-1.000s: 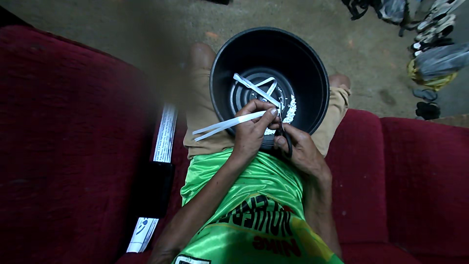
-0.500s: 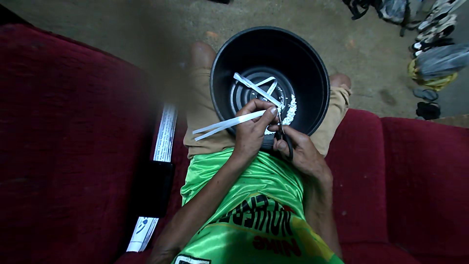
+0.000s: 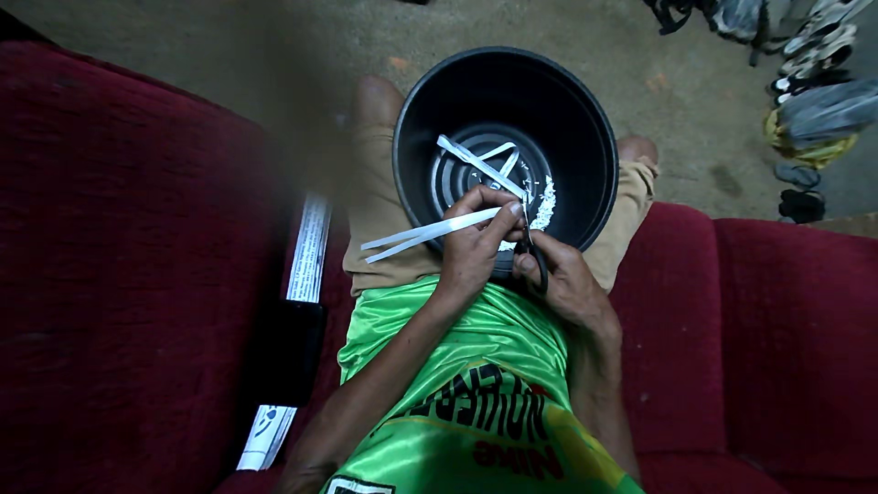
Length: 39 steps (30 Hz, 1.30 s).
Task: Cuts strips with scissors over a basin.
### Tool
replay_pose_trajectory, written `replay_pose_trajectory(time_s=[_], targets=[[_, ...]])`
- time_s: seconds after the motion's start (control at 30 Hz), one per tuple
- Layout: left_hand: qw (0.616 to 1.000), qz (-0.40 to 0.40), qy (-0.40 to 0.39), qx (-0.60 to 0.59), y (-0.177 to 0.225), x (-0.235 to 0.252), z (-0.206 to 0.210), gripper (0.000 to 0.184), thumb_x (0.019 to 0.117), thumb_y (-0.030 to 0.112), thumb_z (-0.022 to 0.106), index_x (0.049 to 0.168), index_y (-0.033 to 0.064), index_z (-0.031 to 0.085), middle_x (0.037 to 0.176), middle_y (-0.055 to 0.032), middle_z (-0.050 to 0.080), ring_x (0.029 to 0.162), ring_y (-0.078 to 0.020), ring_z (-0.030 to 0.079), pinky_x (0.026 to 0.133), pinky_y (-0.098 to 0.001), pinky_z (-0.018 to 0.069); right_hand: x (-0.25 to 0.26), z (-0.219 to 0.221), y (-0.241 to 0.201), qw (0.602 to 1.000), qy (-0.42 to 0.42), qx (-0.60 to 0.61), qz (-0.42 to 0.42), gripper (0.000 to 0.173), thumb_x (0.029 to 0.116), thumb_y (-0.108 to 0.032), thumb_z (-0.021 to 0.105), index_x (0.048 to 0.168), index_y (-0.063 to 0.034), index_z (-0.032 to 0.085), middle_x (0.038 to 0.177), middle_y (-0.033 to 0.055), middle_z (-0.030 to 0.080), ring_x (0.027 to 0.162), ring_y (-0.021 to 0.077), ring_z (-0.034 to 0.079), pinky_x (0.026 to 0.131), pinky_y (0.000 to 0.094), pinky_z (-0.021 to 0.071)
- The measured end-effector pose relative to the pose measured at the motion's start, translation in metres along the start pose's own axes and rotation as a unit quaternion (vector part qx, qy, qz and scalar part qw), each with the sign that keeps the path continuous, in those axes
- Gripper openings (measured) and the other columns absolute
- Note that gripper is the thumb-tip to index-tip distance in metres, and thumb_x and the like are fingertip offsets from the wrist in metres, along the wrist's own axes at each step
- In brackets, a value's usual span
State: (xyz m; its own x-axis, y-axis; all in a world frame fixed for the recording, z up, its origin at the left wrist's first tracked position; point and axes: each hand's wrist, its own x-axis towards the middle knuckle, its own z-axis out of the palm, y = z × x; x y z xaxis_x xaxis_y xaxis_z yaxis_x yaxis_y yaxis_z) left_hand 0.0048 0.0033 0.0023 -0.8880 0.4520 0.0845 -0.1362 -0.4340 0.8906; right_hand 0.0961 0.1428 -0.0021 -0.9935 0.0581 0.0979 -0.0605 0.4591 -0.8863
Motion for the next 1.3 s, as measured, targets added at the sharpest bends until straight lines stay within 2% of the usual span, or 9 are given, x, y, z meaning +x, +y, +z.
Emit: replay_pose_trajectory(time_s=[0.17,0.27,0.37,0.5,0.77,0.87,0.97,1.13,1.3], targets=[[0.999,0.023,0.013,-0.027,-0.006,0.006,-0.001,0.004,0.0982,-0.003,0.062,0.102,-0.0028,0.063,0.086,-0.0096,0.068,0.074,-0.0162,0.069,0.071,-0.0317,0.063,-0.001,0.001,-0.002,1.0,0.013,0.018,0.01,0.033,0.1034,-0.035,0.059,0.125,-0.0113,0.066,0.075,-0.0016,0.061,0.056,0.007,0.053,0.05,0.0237,0.0486],[1.0,0.006,0.015,-0.018,-0.003,0.004,0.0,0.004,0.0989,-0.002,0.062,0.103,-0.0007,0.063,0.087,-0.008,0.068,0.075,-0.0143,0.07,0.072,-0.0296,0.0628,-0.003,-0.001,-0.002,1.0,-0.007,0.018,0.025,0.04,0.103,-0.043,0.057,0.129,-0.0128,0.065,0.075,-0.0027,0.06,0.056,0.0066,0.053,0.05,0.024,0.048],[1.0,0.009,0.013,-0.026,-0.004,0.005,0.0,0.005,0.0984,-0.003,0.062,0.103,-0.0027,0.063,0.087,-0.0098,0.069,0.074,-0.0163,0.07,0.071,-0.0316,0.0632,-0.003,-0.002,0.001,0.999,-0.022,0.02,0.024,0.053,0.1007,-0.055,0.055,0.131,-0.0123,0.064,0.074,-0.0036,0.058,0.056,0.0061,0.051,0.05,0.0242,0.0466],[1.0,-0.012,0.006,-0.004,0.002,0.0,0.001,0.004,0.1002,0.001,0.061,0.104,0.0023,0.062,0.086,-0.0061,0.068,0.074,-0.0132,0.069,0.073,-0.0295,0.0625,-0.002,-0.002,0.0,1.0,-0.019,0.0,0.004,0.048,0.1014,-0.05,0.056,0.126,-0.0105,0.064,0.074,-0.0045,0.06,0.057,0.0036,0.051,0.051,0.0216,0.0463],[1.0,-0.002,0.004,0.004,-0.005,-0.002,0.0,0.005,0.0996,0.002,0.063,0.105,0.0015,0.063,0.09,-0.0068,0.067,0.074,-0.0128,0.067,0.071,-0.0277,0.0608,-0.001,0.0,-0.002,1.0,-0.013,-0.007,0.01,0.05,0.101,-0.055,0.054,0.122,-0.0105,0.065,0.073,-0.0051,0.059,0.057,0.0034,0.051,0.051,0.0213,0.046],[0.999,0.013,0.01,-0.027,-0.01,0.003,-0.002,0.005,0.0979,-0.001,0.063,0.103,-0.0031,0.063,0.088,-0.0107,0.067,0.073,-0.016,0.068,0.07,-0.0307,0.0618,0.0,0.001,-0.001,1.0,-0.015,-0.006,0.01,0.051,0.1007,-0.056,0.055,0.122,-0.0105,0.065,0.072,-0.0045,0.058,0.056,0.0045,0.051,0.05,0.0222,0.046],[0.999,0.017,0.012,-0.03,-0.012,0.003,-0.002,0.005,0.0978,-0.002,0.063,0.103,-0.0037,0.062,0.088,-0.0115,0.067,0.073,-0.0172,0.069,0.071,-0.032,0.0627,-0.001,0.0,0.0,1.0,-0.018,-0.006,0.011,0.051,0.1006,-0.056,0.054,0.121,-0.0109,0.065,0.073,-0.0046,0.059,0.056,0.0048,0.052,0.05,0.0223,0.046],[0.999,0.019,0.012,-0.032,-0.012,0.003,-0.003,0.005,0.0976,-0.003,0.063,0.102,-0.0036,0.062,0.088,-0.0109,0.068,0.074,-0.0171,0.069,0.071,-0.0319,0.0629,0.0,0.001,-0.001,1.0,-0.013,-0.003,0.01,0.047,0.1012,-0.053,0.056,0.12,-0.0103,0.065,0.073,-0.0045,0.059,0.056,0.0043,0.051,0.05,0.0217,0.0457],[1.0,0.004,0.008,-0.016,-0.007,-0.003,-0.002,0.005,0.1001,0.001,0.061,0.105,0.0005,0.062,0.09,-0.0083,0.066,0.075,-0.0137,0.067,0.07,-0.0276,0.0609,-0.001,0.003,-0.001,1.0,0.003,0.013,0.002,0.034,0.1032,-0.037,0.059,0.123,-0.0105,0.066,0.076,-0.0032,0.061,0.057,0.0047,0.053,0.051,0.0213,0.0481]])
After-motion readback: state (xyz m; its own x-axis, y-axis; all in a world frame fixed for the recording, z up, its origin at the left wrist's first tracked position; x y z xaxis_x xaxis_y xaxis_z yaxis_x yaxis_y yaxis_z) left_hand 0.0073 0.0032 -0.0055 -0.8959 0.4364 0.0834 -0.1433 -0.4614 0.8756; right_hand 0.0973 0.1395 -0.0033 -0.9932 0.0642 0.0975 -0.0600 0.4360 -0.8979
